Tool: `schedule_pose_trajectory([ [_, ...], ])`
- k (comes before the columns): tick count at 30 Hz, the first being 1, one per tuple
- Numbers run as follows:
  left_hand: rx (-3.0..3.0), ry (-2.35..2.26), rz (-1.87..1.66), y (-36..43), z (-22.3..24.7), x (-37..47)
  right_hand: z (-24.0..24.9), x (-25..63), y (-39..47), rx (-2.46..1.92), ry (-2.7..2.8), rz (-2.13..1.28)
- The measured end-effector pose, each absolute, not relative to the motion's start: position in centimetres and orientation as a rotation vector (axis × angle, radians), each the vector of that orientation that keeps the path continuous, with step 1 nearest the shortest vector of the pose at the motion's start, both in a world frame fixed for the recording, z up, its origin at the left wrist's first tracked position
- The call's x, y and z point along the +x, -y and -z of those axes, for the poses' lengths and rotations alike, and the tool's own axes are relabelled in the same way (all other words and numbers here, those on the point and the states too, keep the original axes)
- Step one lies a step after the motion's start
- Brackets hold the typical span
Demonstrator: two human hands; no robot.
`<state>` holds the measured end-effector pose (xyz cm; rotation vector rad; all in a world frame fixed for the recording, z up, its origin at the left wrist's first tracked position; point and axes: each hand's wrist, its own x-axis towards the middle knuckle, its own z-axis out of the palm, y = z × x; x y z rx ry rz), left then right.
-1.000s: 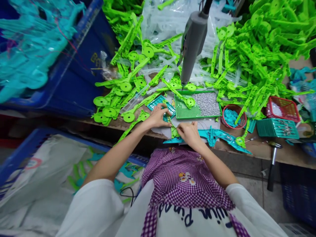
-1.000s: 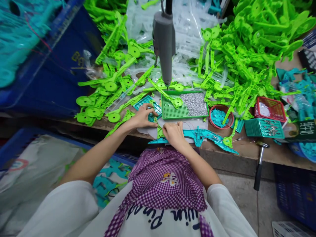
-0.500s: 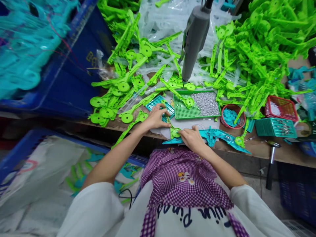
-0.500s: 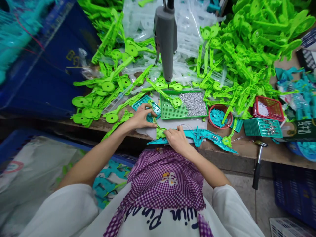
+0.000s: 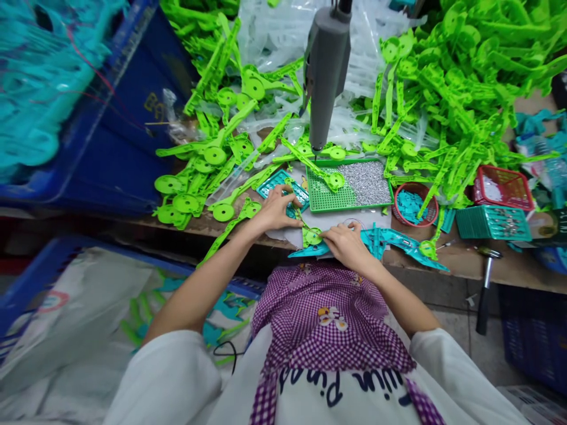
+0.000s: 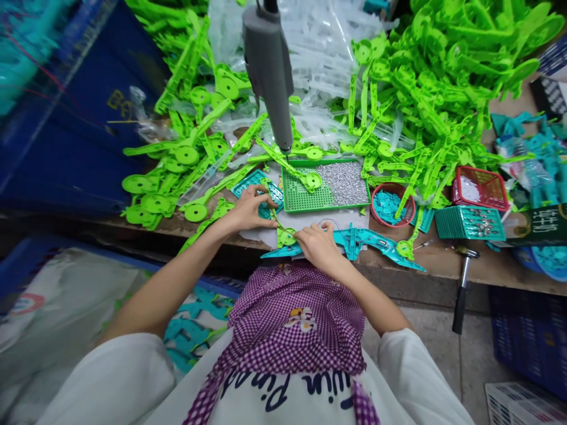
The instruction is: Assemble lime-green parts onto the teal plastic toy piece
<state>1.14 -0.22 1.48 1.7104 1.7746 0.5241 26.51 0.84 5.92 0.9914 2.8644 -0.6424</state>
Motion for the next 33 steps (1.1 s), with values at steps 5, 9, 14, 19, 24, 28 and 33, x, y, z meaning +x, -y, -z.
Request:
schedule_pose_trajectory([
  [5, 1.704, -1.786, -0.512, 0.4, -1.7, 1.2, -5.0, 27.1, -0.5, 0.983, -2.919, 0.621],
  [9, 1.709, -1.790, -0.505, 0.5, -1.8, 1.3, -4.9, 27.3, -0.7, 0.891, -2.971, 0.567],
  [14, 1.707, -1.795, -0.492, 0.6, -2.0, 1.5, -4.3, 27.8, -0.7, 0.890, -3.060, 0.472],
  [19, 1.717, -1.805, -0.480, 0.6, -2.2, 1.6, -3.6, 28.0, -0.2, 0.880, -3.105, 0.305],
  [24, 1.731, -1.807, -0.459, 0.6, -2.3, 1.5, -4.0, 27.7, -0.5, 0.832, -3.033, 0.181],
  [28, 1.749, -1.819, -0.456, 0.7, -2.4, 1.6, -4.8, 28.0, -0.6, 0.744, -2.996, 0.148],
  [33, 1.764, -1.823, -0.441, 0.7, -2.3, 1.5, -4.8, 28.9, 0.2, 1.025, -3.017, 0.145],
])
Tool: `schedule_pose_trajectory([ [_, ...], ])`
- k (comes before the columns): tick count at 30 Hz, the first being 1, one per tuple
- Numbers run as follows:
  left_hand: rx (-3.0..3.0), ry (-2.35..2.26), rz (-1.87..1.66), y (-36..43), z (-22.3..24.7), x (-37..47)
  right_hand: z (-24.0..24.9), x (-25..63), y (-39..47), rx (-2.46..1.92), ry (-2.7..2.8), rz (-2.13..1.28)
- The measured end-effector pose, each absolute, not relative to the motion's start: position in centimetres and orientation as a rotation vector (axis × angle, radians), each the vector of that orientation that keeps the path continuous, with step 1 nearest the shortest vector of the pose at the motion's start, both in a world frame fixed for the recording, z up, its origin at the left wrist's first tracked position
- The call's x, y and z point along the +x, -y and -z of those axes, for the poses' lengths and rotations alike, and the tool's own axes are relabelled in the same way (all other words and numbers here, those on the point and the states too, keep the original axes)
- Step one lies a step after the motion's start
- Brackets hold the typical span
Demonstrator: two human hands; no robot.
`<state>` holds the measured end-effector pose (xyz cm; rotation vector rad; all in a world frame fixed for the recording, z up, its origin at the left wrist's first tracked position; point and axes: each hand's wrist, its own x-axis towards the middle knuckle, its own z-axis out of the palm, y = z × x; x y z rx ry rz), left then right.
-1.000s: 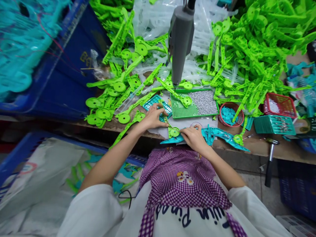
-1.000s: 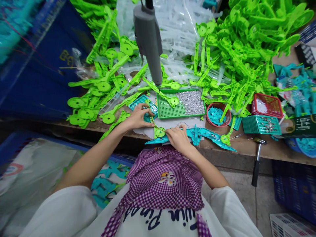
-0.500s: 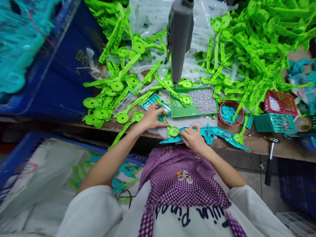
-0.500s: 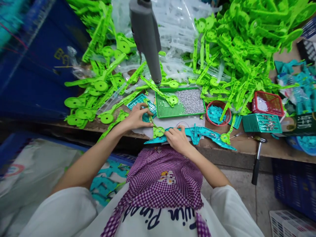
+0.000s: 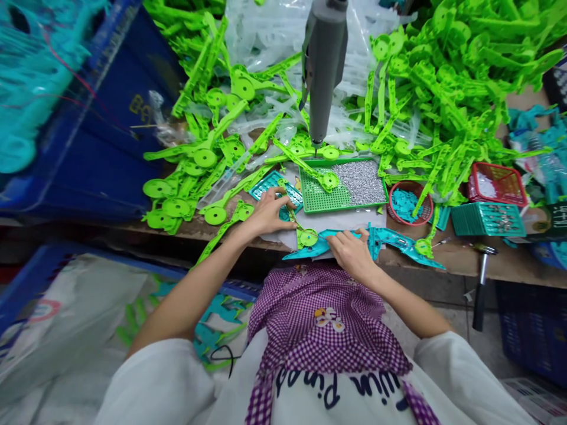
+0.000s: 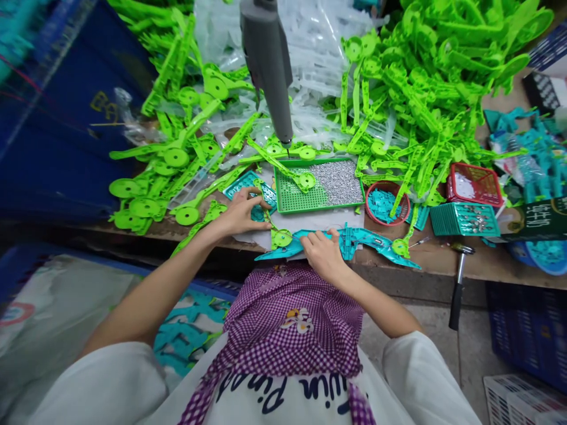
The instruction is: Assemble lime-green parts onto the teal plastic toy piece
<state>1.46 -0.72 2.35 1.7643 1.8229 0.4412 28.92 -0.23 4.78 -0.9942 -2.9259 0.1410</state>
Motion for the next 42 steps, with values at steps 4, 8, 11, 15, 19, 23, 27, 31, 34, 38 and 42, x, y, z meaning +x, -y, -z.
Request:
schedule_pose_trajectory([
  [4, 1.783, -1.808, -0.446, 0.7, -2.1, 1.2, -4.1, 29.3, 0.4, -1.131, 2.802, -0.238],
  [8, 1.788, -1.807, -0.441, 0.6, -1.9, 1.2, -3.7, 29.4, 0.3, -1.048, 2.878, -0.332],
  [11, 1.791, -1.812, -0.443, 0.6, -1.9, 1.3, -3.8, 29.2, 0.2, -0.989, 2.950, -0.399],
  [15, 1.827, -1.820, -0.493, 1.1, -1.8, 1.4, -4.3, 28.8, 0.1, -1.003, 2.976, -0.557],
  [19, 1.890, -1.907, -0.621, 2.5, -2.1, 2.3, -4.8, 28.4, -0.2, -1.088, 2.957, -0.663],
  [23, 1.978, -1.944, -0.821, 4.9, -2.8, 5.0, -4.9, 28.2, -0.3, -1.095, 2.977, -0.685],
  [27, 2.073, -1.839, -0.819, 7.2, -3.0, 8.1, -4.9, 28.4, -0.3, -1.071, 2.985, -0.641],
  [31, 2.001, -1.892, -0.771, 8.5, -2.3, 9.6, -5.1, 28.7, -0.3, -1.043, 2.985, -0.596],
  [34, 1.942, -1.938, -0.757, 8.7, -1.8, 9.8, -5.2, 28.8, -0.2, -1.011, 2.976, -0.571],
  [38, 1.871, -1.985, -0.653, 8.2, -2.0, 10.0, -5.1, 29.1, -0.2, -0.998, 2.949, -0.532],
  [42, 1.862, -1.970, -0.557, 7.7, -3.3, 9.9, -5.4, 30.0, -0.6, -1.014, 2.898, -0.529],
])
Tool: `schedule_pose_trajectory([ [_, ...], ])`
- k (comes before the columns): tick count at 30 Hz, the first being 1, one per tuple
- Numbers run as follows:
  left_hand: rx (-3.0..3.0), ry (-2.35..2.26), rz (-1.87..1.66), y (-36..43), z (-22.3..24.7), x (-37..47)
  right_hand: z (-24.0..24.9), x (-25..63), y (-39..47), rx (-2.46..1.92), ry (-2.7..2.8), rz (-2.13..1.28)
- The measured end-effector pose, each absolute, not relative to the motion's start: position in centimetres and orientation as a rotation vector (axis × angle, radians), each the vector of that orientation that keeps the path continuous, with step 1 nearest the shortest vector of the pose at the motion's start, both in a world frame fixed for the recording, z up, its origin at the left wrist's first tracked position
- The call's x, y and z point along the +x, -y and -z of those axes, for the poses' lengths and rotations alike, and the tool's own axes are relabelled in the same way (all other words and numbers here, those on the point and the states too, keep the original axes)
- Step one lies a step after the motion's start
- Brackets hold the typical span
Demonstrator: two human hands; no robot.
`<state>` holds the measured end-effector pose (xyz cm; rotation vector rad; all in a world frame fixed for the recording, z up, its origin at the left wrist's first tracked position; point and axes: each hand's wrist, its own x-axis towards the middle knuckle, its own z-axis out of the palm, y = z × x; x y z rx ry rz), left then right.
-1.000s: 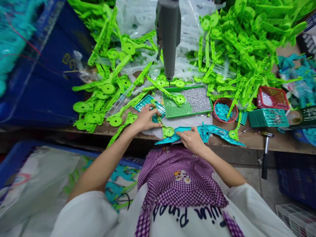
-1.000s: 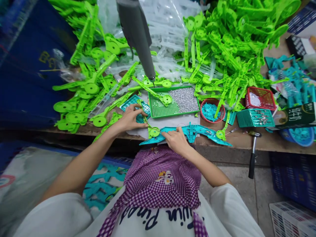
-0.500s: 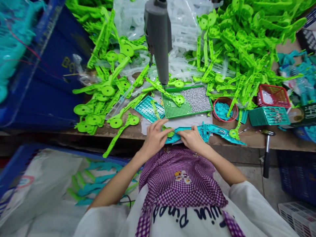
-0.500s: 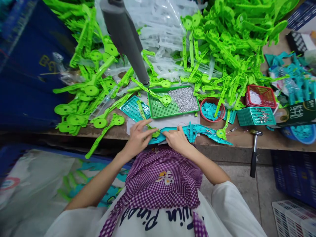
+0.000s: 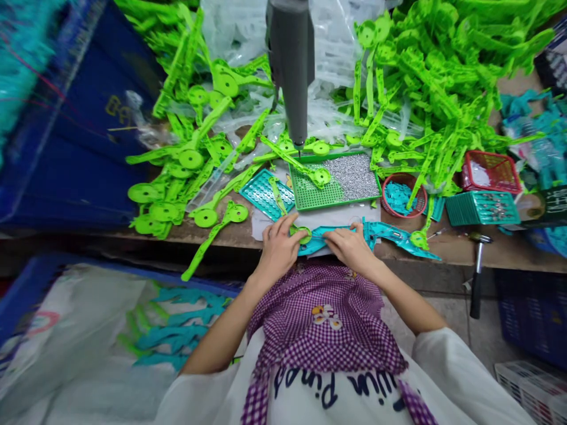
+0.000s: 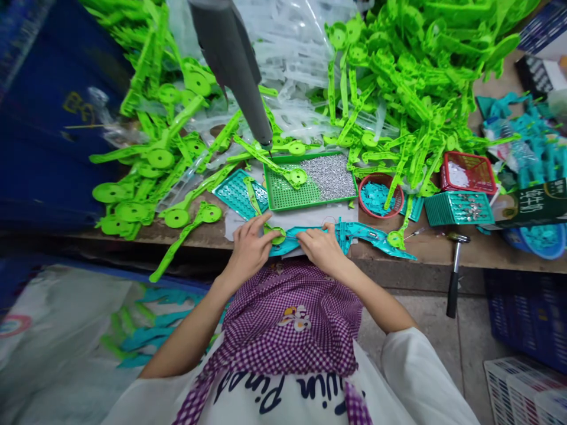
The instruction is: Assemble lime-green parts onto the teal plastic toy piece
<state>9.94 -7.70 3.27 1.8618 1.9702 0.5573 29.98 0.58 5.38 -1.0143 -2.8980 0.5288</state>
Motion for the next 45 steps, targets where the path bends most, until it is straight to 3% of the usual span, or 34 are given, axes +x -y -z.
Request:
schedule_pose_trajectory([
  [13, 1.645, -2.226, -0.684, 7.1, -3.0, 13.8, -5.7, 29.3, -2.2, -1.279, 2.804, -0.662],
  [35, 1.663, -2.163, -0.680, 6.1, -2.4, 12.9, -5.5, 27.3, -3.4, -1.536, 2.783, -0.782],
  [45, 1.657, -2.133, -0.683, 6.0, -2.3, 12.9, -5.5, 28.0, -3.8, -1.380, 2.772, -0.834],
])
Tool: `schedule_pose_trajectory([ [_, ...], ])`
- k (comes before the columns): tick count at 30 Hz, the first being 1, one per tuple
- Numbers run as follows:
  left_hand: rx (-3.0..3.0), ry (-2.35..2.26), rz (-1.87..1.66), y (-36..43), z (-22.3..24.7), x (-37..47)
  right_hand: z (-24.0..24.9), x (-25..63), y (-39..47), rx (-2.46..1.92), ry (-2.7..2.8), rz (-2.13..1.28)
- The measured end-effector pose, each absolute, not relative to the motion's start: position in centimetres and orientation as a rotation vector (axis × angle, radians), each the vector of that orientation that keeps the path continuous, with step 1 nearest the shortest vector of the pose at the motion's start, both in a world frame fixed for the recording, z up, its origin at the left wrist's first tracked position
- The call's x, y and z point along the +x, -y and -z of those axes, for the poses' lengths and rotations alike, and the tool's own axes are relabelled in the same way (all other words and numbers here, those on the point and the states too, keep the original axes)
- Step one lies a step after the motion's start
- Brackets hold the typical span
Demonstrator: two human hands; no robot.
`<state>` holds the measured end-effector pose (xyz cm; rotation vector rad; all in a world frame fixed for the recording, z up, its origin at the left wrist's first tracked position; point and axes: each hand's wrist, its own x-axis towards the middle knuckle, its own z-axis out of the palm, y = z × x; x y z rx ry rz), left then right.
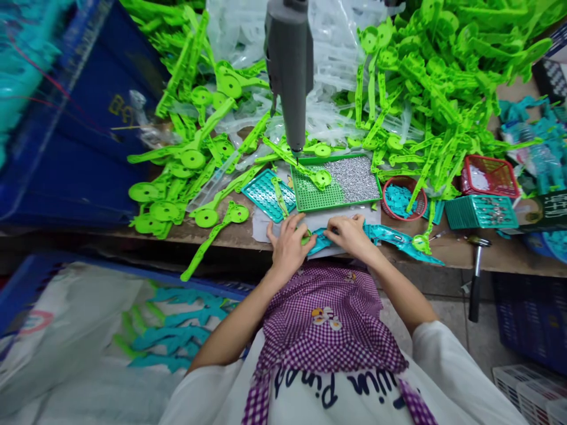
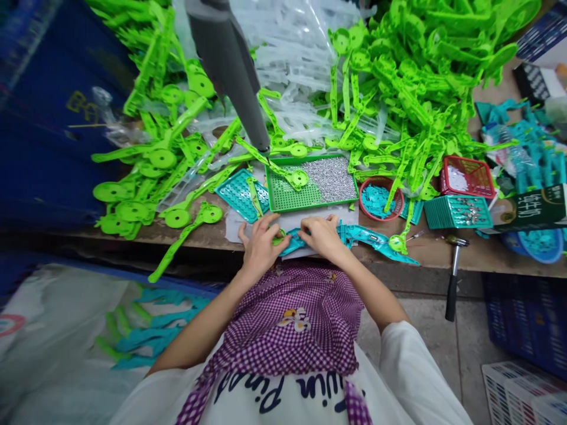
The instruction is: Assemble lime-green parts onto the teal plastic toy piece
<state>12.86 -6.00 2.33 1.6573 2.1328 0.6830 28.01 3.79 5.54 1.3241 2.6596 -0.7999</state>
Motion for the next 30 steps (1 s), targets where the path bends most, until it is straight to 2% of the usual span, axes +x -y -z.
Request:
schedule_pose_trajectory([
  [6, 1.673, -2.139, -0.689, 6.0, -2.1, 12.8, -5.1, 28.5, -3.6, 1.298, -2.719, 0.960],
  [11, 1.656, -2.139, -0.685, 6.0, -2.3, 12.8, -5.4, 28.6, -3.4, 1.174, -2.780, 0.894],
  [16, 1.652, -2.159, -0.674, 5.9, -2.4, 12.9, -5.7, 28.2, -3.6, 1.336, -2.620, 0.903],
  [30, 1.576, -2.180, -0.637, 5.4, -3.2, 13.4, -6.0, 30.0, -1.6, 1.538, -2.739, 0.368],
])
